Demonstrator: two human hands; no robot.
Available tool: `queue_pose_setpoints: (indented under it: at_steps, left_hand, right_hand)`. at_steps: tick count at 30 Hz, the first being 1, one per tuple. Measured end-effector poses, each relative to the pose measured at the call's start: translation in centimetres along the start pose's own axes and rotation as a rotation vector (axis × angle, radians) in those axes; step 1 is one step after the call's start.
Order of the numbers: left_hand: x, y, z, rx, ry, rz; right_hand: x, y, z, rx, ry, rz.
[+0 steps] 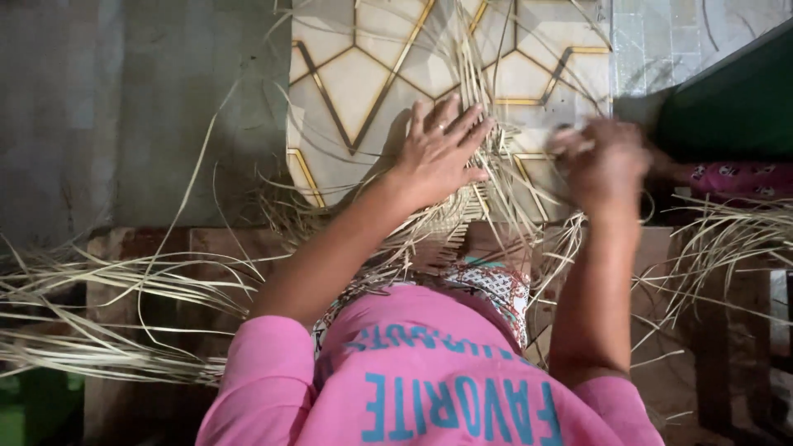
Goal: Weaving dried plant fibers together on a wooden frame to create a mat or craft item.
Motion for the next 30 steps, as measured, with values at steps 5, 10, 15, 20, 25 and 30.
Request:
queue_pose_setpoints:
  at_steps: [5,10,15,20,25,30]
  left_hand:
    - [0.1,-1.9,-0.9,-0.065,-0.152,0.116]
    - [1.7,-1.1,0.3,-0.242,-0.229,0.219]
    - [2.6,-2.3,0.2,-0.296,-0.226,0.242]
    - [1.5,-4.2,-0.8,-0.105,-0.172,0.224]
    - [2.9,-4.0,0.3,-0.208,-0.211,0.242]
    - [0.1,-14.5,-1.8,-0.631,-0.467,0.556]
  right_hand:
    - [0.1,-0.4,-3.8,-0.145,0.182,0.017]
    - [3.2,0.1,1.1,-0.033,0.230,-0.002]
    - [7.9,-1.0,-4.4,-0.071,0.227,-0.059]
    - [13.8,-2.4,-6.6,0.542,0.430,0.020]
    - [12.3,-2.1,-2.1,0.373,0.327,-0.210]
    - [12.3,-3.2,2.3,0.434,0.202,-0.256]
Point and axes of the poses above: each hand's wrist, its own y-axis towards the middle knuckle, its own z-axis out of the palm, x = y × z, the point moved 7 cm from there along y, towards the middle knuckle, and after that the axes turned 10 degrees about x, right-handed, at the moved point
